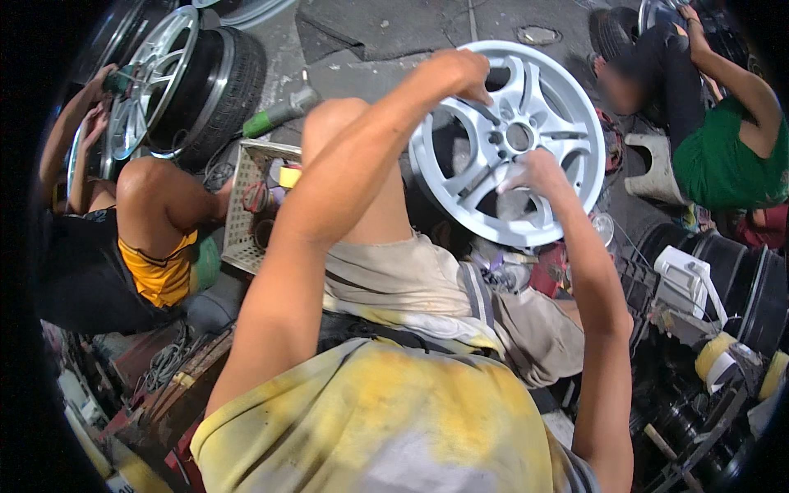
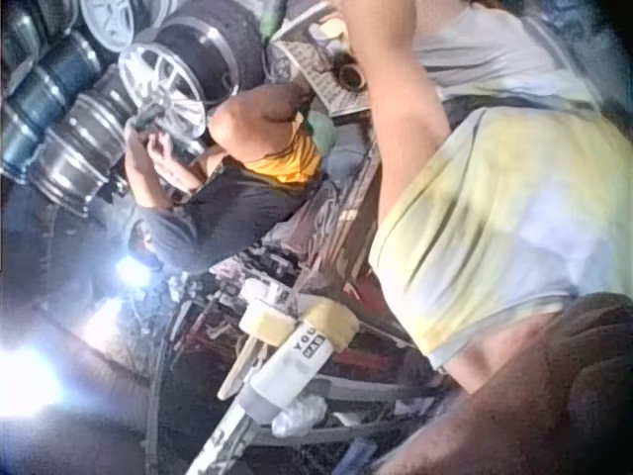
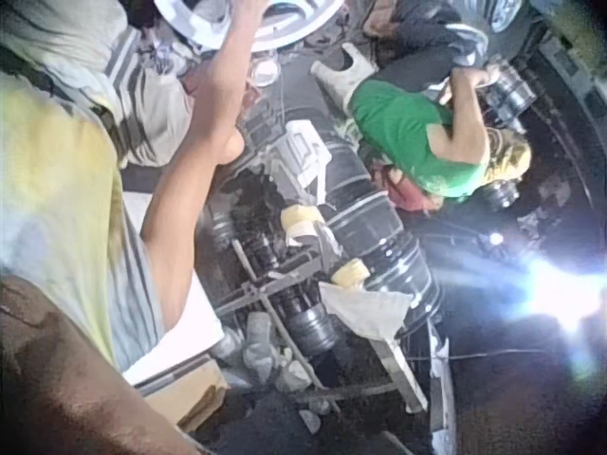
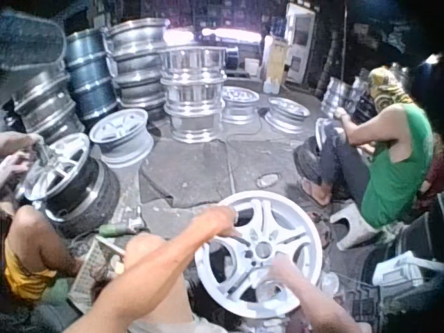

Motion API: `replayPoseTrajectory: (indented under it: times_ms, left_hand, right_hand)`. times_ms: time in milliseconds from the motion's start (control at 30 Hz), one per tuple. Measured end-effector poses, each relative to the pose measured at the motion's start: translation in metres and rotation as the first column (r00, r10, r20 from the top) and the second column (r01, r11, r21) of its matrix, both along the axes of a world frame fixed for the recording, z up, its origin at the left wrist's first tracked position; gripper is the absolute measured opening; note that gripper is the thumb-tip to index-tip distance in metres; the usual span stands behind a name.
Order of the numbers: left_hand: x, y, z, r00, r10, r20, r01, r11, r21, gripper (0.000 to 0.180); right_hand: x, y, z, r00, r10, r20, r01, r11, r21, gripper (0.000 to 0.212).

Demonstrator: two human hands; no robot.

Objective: The person sits on the floor and scrubs a silver car wheel rim with a white cloth. They wipe the spokes and the outer edge of the rim repeatedly. Another person is visible in the background working on a different rim.

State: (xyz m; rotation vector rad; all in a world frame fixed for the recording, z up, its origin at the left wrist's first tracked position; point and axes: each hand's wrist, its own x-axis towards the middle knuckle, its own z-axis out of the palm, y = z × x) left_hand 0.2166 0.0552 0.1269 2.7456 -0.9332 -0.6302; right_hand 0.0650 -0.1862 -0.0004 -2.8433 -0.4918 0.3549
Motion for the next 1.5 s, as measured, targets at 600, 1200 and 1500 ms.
replayPoseTrajectory:
  times_ms: [600,1200,1500]
  left_hand:
    - [-0.009,-0.007,0.007,0.997,-0.081,-0.014,0.081,0.997,0.017,0.059]
    - [-0.095,-0.058,-0.076,0.936,-0.344,0.067,0.329,0.928,0.172,0.098]
    - [-0.122,-0.091,-0.123,0.883,-0.394,0.256,0.341,0.912,0.227,0.106]
  right_hand:
    - [0.003,-0.043,0.008,0.997,-0.039,-0.068,0.029,0.99,-0.136,0.076]
    - [-0.086,-0.012,0.022,0.958,-0.283,0.041,0.279,0.891,-0.357,0.039]
    - [-0.103,-0.014,0.076,0.768,-0.634,0.093,0.633,0.773,0.038,0.027]
